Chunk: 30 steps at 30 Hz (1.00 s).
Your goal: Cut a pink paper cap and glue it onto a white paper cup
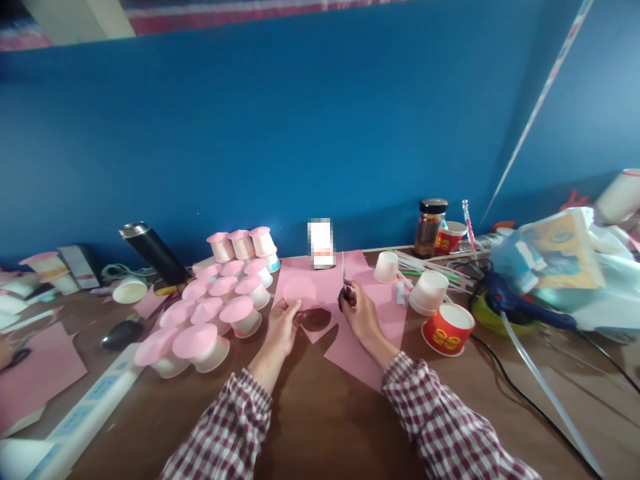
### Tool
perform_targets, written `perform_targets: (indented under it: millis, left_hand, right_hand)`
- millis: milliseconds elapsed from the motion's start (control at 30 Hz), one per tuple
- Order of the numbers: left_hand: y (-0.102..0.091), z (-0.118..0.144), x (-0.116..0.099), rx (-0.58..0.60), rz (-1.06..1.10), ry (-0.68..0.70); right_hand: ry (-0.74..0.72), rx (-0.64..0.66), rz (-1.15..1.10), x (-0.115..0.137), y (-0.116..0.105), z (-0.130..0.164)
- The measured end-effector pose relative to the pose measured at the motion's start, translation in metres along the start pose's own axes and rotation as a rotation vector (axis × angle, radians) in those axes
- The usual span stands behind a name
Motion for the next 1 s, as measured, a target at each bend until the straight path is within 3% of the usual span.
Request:
perform_targets:
  millis: [167,400,700,1000]
  left_hand:
    - [0.001,-0.001,-0.002,-0.04,0.055,-0.012]
    - [-0.008,-0.011,-0.007,-0.088,0.24,0.058]
    - [-0.001,-0.003,-0.013,-0.132,0.234,0.061]
    - [0.0,0.0,-0.009,-0.079,0.141,0.052]
  right_hand:
    - [0.101,0.226,-0.296,0.009,0.008,0.008]
    - [-0.055,0.527,-0.279,0.03,0.009,0.03]
    - [-0.086,0.597,-0.187,0.035,0.005,0.033]
    - [-0.087,0.58,-0.231,0.031,0.009,0.033]
Point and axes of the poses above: each hand's wrist, its own z-axis away from the middle knuckle, its own y-axis out of the palm, x = y × z, the point moved 1 cm from there along -z, towards the middle knuckle, and after that the axes turned 12 degrees about z, right-handed, at the moved point
